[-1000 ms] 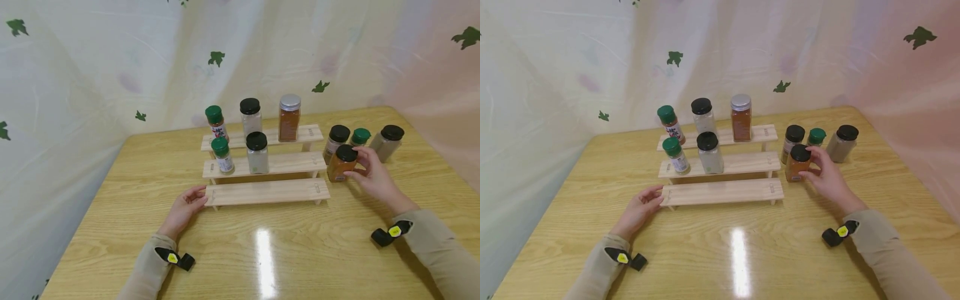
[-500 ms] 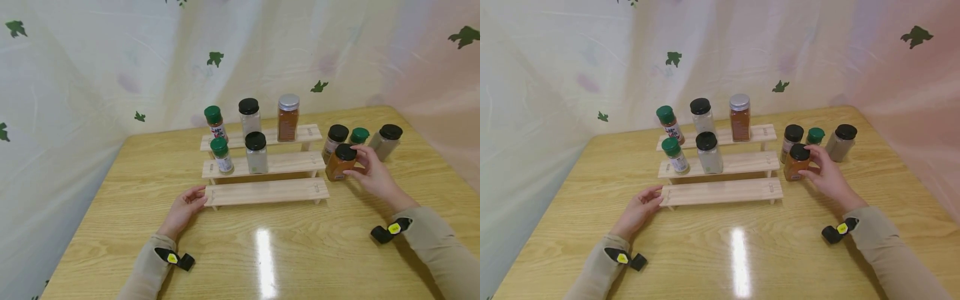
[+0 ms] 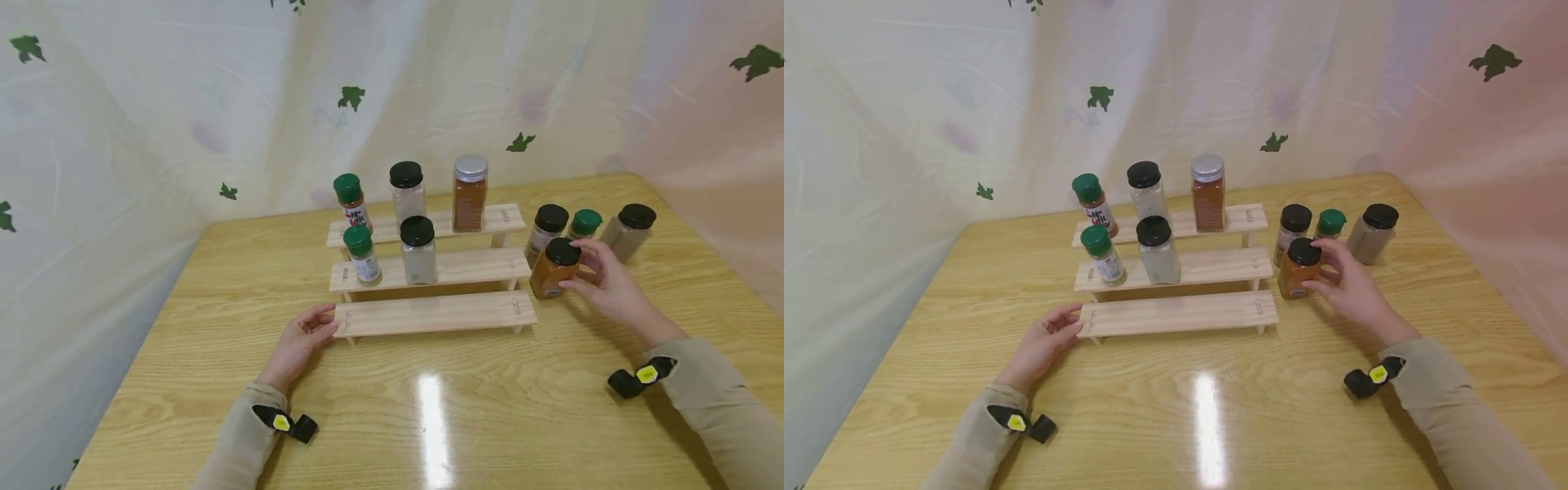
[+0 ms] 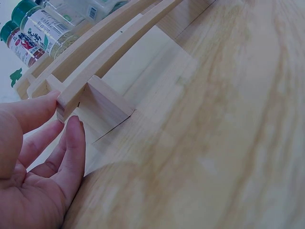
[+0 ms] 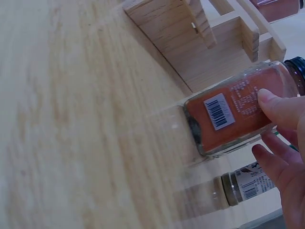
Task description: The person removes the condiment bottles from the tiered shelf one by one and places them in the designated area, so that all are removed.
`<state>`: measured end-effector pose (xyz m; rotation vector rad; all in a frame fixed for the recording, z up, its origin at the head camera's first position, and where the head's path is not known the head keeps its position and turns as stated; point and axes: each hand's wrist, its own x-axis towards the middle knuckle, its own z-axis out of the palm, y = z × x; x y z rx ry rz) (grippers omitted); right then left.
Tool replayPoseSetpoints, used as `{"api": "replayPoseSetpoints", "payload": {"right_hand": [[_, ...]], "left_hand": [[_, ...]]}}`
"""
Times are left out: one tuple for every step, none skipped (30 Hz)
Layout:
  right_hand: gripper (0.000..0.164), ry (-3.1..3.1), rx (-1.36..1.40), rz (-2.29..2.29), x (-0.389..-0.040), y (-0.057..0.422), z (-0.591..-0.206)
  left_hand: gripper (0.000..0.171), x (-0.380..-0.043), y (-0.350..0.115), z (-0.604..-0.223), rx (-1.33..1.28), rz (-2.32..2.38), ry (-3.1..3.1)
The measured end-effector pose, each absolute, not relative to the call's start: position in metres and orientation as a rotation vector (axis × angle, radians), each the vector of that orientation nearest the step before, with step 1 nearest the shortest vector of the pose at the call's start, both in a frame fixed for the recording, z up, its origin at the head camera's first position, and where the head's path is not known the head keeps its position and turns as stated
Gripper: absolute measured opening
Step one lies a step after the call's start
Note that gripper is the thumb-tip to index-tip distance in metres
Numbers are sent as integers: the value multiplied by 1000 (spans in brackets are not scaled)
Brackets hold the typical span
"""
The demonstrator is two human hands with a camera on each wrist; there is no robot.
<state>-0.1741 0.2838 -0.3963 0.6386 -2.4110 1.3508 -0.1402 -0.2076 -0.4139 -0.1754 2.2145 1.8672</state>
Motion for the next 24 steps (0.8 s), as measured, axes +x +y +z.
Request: {"api": "replayPoseSetpoints", "payload": {"right_hand": [[72, -2420, 623, 1348, -174, 284, -395], [72, -2427, 609, 1346, -174, 285, -393], [71, -2427, 603, 1355, -174, 286, -391], [71, -2416, 609, 1364, -174, 286, -389], [72, -2398, 624, 1381, -174, 287, -387], [72, -2373, 646, 1400, -174, 287, -384], [73, -2339, 669, 1435, -174, 288, -382], [74, -2304, 691, 1458, -174, 288, -379], [74, -2276, 711, 1466, -174, 287, -376], [74, -2252, 731, 1470, -173, 287, -372], [73, -2239, 739, 1466, -173, 287, -369], [71, -2214, 747, 1485, -172, 287, -366], [70, -2196, 751, 1499, -171, 287, -362], [68, -2184, 754, 1509, -170, 286, -359], [66, -2167, 760, 1541, -169, 286, -355], [64, -2147, 755, 1584, -168, 284, -351], [63, -2119, 748, 1639, -167, 283, -348], [62, -2086, 745, 1696, -166, 281, -345], [62, -2072, 735, 1725, -166, 279, -342], [61, -2046, 730, 1759, -165, 277, -340], [61, -2045, 715, 1759, -164, 274, -337], [60, -2050, 699, 1751, -163, 271, -335], [60, -2043, 703, 1748, -163, 267, -333], [59, -2038, 712, 1746, -163, 264, -331]], "left_hand": [[44, -140, -208, -414, -167, 1867, 2215], [44, -140, -208, -414, -168, 1873, 2212], [44, -140, -207, -414, -168, 1877, 2209], [44, -140, -207, -414, -166, 1881, 2205], [44, -140, -207, -413, -165, 1882, 2204], [44, -140, -207, -413, -164, 1881, 2203], [44, -140, -207, -413, -163, 1881, 2203], [44, -140, -207, -414, -172, 1884, 2200], [44, -140, -207, -414, -171, 1883, 2201], [44, -140, -207, -414, -164, 1878, 2205], [44, -140, -207, -414, -164, 1878, 2205], [44, -140, -207, -414, -164, 1879, 2205], [44, -140, -207, -414, -165, 1881, 2204], [44, -140, -207, -414, -161, 1879, 2204], [45, -140, -207, -414, -155, 1878, 2206], [45, -140, -208, -414, -152, 1877, 2207], [45, -140, -208, -415, -156, 1879, 2205], [45, -140, -208, -415, -154, 1877, 2206], [45, -140, -208, -415, -154, 1876, 2207], [45, -140, -208, -415, -152, 1874, 2209], [45, -140, -208, -414, -153, 1875, 2208], [45, -140, -208, -414, -156, 1875, 2207], [45, -140, -208, -414, -157, 1877, 2205], [44, -140, -208, -414, -159, 1879, 2202]]}}
